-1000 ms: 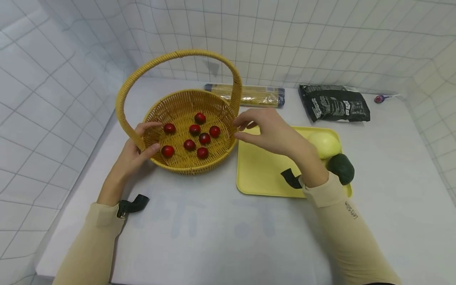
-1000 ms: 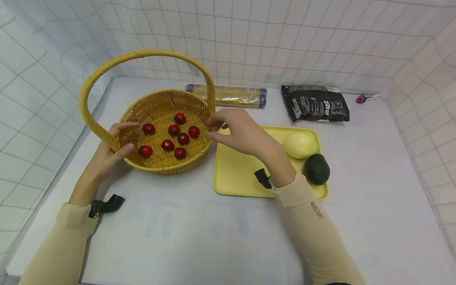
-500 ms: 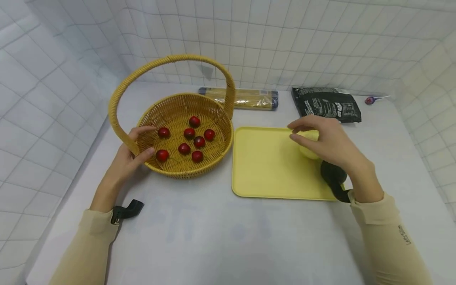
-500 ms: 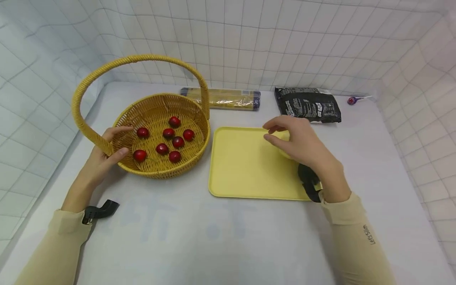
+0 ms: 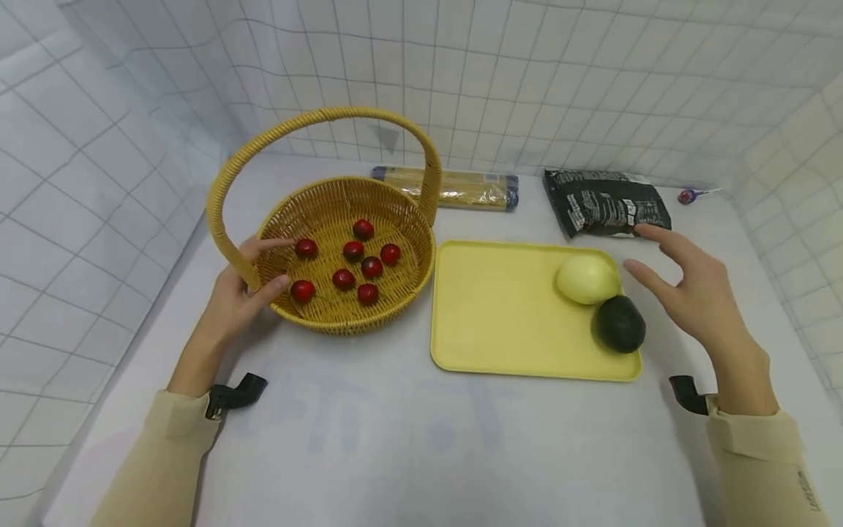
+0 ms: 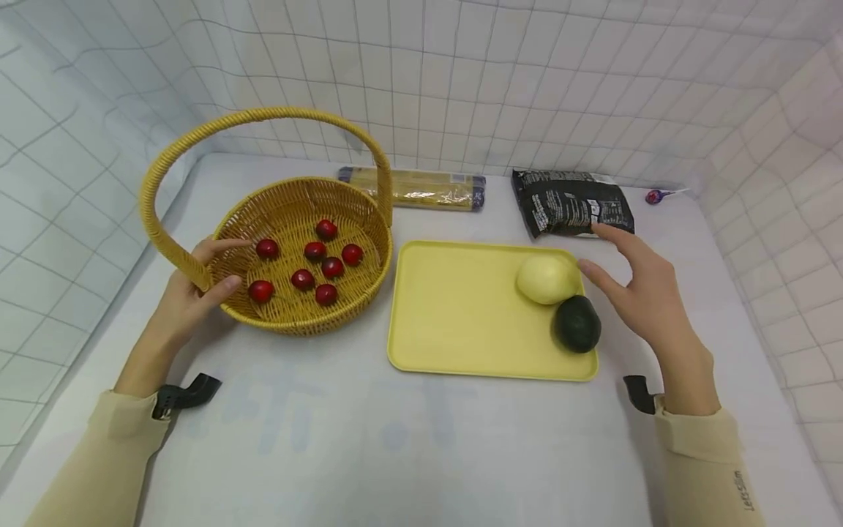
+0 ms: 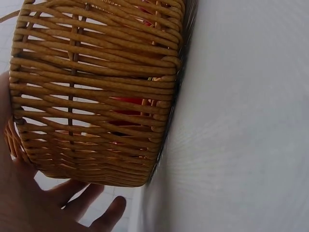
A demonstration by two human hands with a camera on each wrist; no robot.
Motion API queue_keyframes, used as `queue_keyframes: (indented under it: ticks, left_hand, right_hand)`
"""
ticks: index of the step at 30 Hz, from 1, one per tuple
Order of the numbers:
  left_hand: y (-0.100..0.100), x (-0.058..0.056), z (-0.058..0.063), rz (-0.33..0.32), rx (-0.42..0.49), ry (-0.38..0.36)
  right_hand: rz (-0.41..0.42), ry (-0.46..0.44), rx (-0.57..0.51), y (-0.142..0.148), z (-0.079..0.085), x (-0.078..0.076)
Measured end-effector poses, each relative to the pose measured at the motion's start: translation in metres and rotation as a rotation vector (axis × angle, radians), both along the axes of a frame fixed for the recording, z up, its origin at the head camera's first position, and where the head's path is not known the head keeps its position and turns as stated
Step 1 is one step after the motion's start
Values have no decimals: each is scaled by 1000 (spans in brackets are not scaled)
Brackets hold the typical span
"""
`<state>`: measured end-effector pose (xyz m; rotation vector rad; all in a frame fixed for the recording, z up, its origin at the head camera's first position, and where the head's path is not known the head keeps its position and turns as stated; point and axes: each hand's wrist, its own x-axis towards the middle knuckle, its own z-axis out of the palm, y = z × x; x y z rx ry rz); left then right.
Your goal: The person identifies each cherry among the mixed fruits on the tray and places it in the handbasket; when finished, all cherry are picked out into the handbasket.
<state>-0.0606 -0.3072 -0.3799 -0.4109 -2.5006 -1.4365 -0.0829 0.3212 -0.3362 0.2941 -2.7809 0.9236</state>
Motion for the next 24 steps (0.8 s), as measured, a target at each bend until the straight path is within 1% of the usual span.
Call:
queue_keyframes:
  ticks: [2,4,7,11,13,14,16,18,21,24]
  left_hand:
    - [3,-2,0,19,18,33]
    - [7,-5,2,29,59,79]
    - [15,-5,7,37,122,131]
    - [24,4,20,44,213,190]
    - [28,9,28,64,276,252]
    - [30,12,32,88,307,293]
    - [35,17,41,150,370,394]
    - [41,21,49,243,424,513]
    - [53,25,60,420,501,726]
    - [72,30,72,589,522,938]
  right_hand:
    - [-51,-33,-16,13,-3,7]
    - [-94,-51,-25,25,-7,14]
    - [-123,-37,-1,36,-15,24]
    - [-104,-41,26,41,-22,33]
    - [-86,-46,29,41,-23,33]
    - [-73,-41,29,40,-23,31]
    - [-52,-28,43,37,-24,26]
    - [-30,-6,61,34,-25,22]
    - [-13,16,104,30,-25,18]
    - [-3,40,158,26,-23,17]
